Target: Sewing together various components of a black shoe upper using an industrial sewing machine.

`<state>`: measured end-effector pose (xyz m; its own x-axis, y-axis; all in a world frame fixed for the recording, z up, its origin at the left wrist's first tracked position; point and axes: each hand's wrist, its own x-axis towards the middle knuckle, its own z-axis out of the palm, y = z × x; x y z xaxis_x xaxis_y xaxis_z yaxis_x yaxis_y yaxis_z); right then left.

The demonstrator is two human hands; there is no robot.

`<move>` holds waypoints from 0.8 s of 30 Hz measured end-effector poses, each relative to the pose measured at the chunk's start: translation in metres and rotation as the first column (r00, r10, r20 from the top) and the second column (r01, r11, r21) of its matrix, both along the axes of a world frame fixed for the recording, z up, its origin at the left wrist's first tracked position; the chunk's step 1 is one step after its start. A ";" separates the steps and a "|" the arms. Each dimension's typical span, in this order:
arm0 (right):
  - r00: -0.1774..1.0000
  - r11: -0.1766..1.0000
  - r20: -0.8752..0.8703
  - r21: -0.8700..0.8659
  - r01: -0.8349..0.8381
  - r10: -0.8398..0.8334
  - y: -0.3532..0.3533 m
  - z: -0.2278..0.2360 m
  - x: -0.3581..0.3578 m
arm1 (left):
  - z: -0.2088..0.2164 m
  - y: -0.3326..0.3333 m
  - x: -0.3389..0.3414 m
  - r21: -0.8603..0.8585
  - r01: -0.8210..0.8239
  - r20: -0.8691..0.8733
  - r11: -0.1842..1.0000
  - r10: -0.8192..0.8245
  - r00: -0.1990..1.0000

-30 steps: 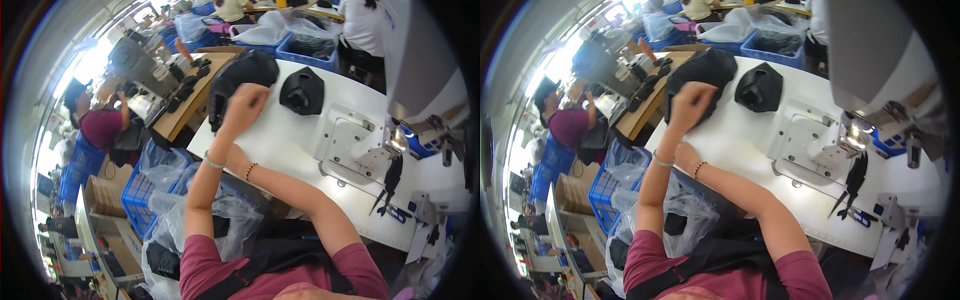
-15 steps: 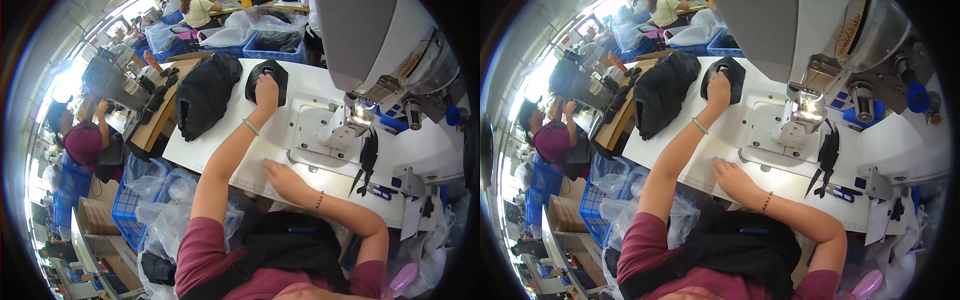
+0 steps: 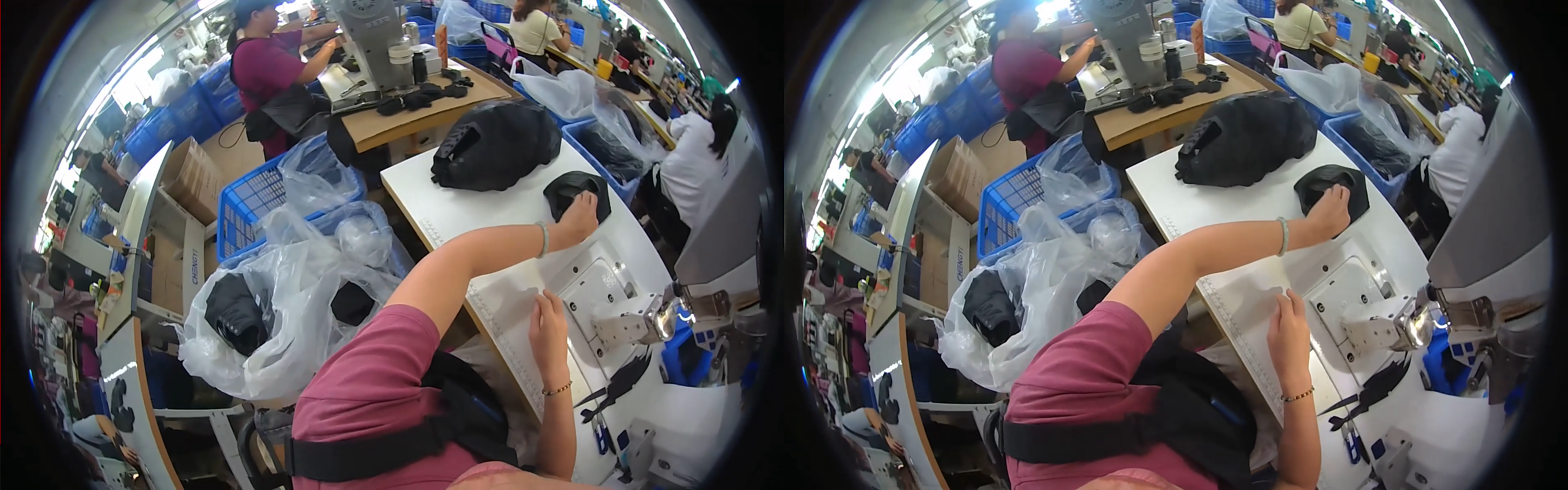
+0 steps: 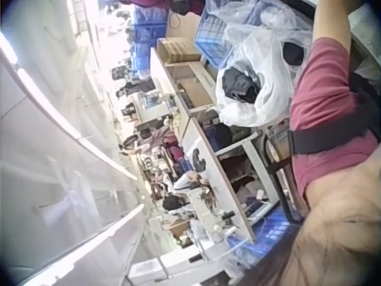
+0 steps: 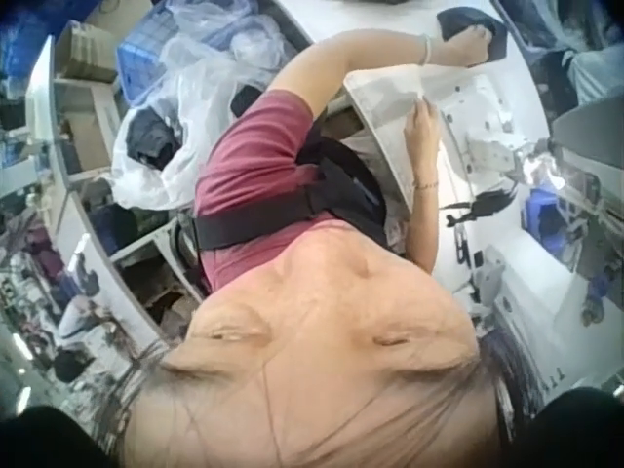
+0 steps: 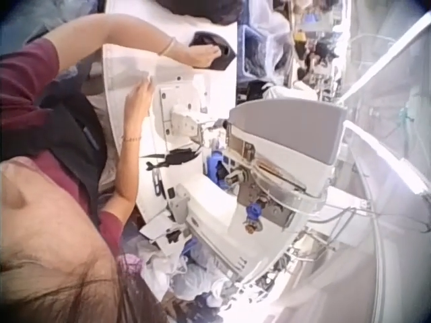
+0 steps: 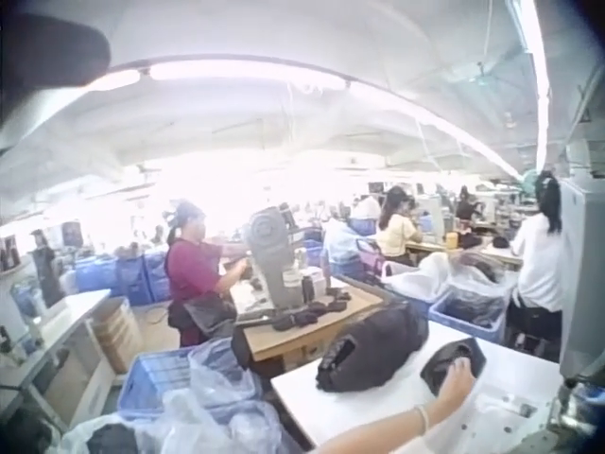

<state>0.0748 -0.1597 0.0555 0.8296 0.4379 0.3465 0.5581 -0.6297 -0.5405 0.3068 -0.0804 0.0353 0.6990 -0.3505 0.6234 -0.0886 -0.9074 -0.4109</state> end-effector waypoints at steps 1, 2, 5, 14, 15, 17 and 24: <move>0.999 1.000 0.021 -0.014 0.026 -0.026 -0.007 -0.002 0.003 | 0.005 -0.013 -0.004 -0.076 0.036 -0.118 0.996 -0.045 0.992; 0.999 0.999 0.026 -0.023 0.041 -0.040 -0.014 -0.005 0.006 | 0.012 -0.023 -0.006 -0.152 0.067 -0.232 0.986 -0.101 0.967; 1.000 1.000 0.024 -0.011 0.019 -0.018 -0.011 -0.004 0.004 | 0.019 -0.017 0.000 -0.230 -0.090 -0.275 0.969 0.024 0.961; 1.000 0.999 0.028 0.044 0.006 -0.007 -0.005 0.001 0.003 | 0.007 -0.023 0.008 -0.280 -0.104 -0.147 0.954 0.065 0.987; 1.000 0.999 0.024 0.040 0.008 -0.009 -0.007 -0.001 0.004 | 0.007 -0.025 0.007 -0.315 -0.144 -0.109 0.938 0.115 0.987; 1.000 0.999 0.018 0.036 0.007 -0.008 -0.010 -0.002 0.006 | 0.009 -0.023 0.007 -0.205 -0.152 -0.177 0.967 0.117 0.977; 1.000 0.999 0.027 0.045 0.007 -0.008 -0.009 0.001 0.000 | 0.019 -0.022 0.014 -0.183 -0.299 -0.231 0.937 0.255 0.939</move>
<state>0.0744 -0.1682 0.0561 0.8230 0.4149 0.3879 0.5680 -0.6094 -0.5532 0.3210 -0.1023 0.0544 0.8669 -0.0003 0.4985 0.1184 -0.9713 -0.2064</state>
